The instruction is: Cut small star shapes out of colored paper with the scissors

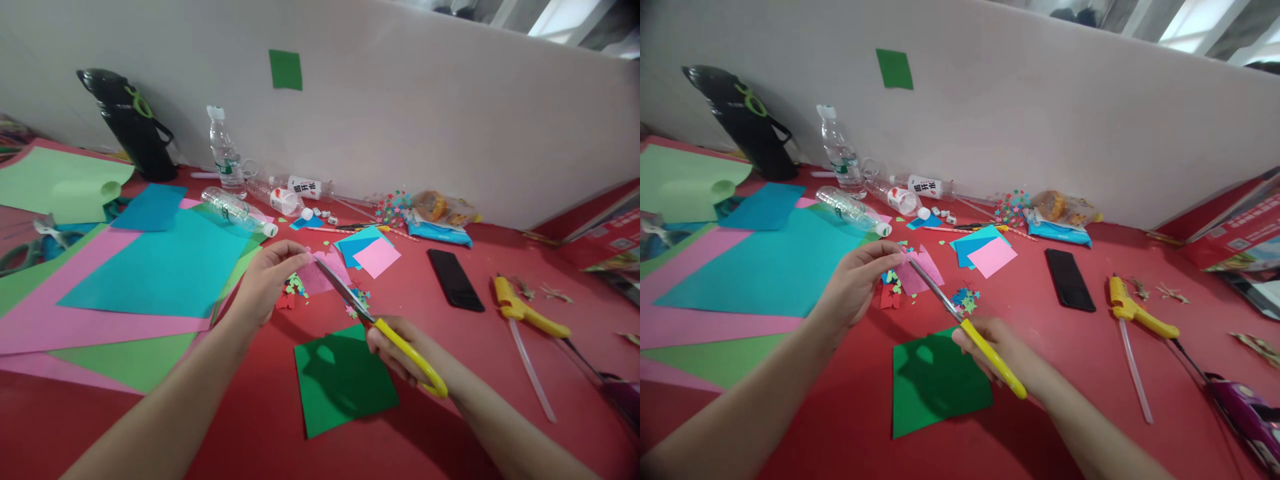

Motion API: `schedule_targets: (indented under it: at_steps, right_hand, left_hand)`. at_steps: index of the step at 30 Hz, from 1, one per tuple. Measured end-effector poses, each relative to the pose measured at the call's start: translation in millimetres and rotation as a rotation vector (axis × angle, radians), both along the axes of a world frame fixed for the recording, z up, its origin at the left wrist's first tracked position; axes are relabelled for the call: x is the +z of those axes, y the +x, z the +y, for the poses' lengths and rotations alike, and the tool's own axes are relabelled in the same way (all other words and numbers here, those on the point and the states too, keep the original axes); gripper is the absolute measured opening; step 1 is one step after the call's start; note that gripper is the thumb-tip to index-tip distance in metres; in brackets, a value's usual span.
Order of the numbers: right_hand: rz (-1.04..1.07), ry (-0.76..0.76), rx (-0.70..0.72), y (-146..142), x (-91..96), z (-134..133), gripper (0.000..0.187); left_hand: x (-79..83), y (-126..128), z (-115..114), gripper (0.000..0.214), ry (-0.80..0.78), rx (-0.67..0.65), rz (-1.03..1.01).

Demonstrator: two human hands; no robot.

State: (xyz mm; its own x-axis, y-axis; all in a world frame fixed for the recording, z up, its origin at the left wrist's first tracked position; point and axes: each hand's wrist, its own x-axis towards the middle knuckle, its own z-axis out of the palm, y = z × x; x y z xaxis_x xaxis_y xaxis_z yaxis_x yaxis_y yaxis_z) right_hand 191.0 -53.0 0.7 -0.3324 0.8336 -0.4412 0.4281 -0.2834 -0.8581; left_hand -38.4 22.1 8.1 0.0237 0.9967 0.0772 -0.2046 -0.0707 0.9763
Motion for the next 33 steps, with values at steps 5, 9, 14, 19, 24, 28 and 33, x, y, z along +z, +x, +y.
schedule_targets:
  at_steps: [5, 9, 14, 19, 24, 28, 33]
  right_hand:
    - [0.038, 0.07, 0.03, 0, -5.4, -3, 0.05]
    - [0.052, 0.087, 0.039, -1, -7.6, -4, 0.054]
    - [0.04, 0.094, 0.051, 0, -5.2, -4, 0.052]
    - [0.054, 0.067, 0.066, 4, -1.7, -2, 0.052]
    - [0.063, 0.058, 0.069, 3, 0.0, 0, 0.052]
    - [0.033, 0.069, 0.091, 2, 1.0, 0, 0.053]
    - [-0.01, 0.046, 0.047, -4, 3.6, -2, 0.051]
  left_hand:
    - [-0.9, 2, -1, 0.01, 0.011, -0.005, -0.044]
    - [0.4, 8, -7, 0.007, 0.059, -0.006, -0.075]
    - [5.8, 10, -12, 0.006, 0.066, -0.007, -0.082]
    - [8.3, 1, -6, 0.008, 0.018, -0.104, -0.023]
    - [4.8, -5, -1, 0.01, 0.067, -0.151, 0.05]
    - [2.9, -4, -1, 0.01, 0.069, -0.133, 0.069]
    - [0.6, -1, -3, 0.009, 0.055, -0.099, 0.027]
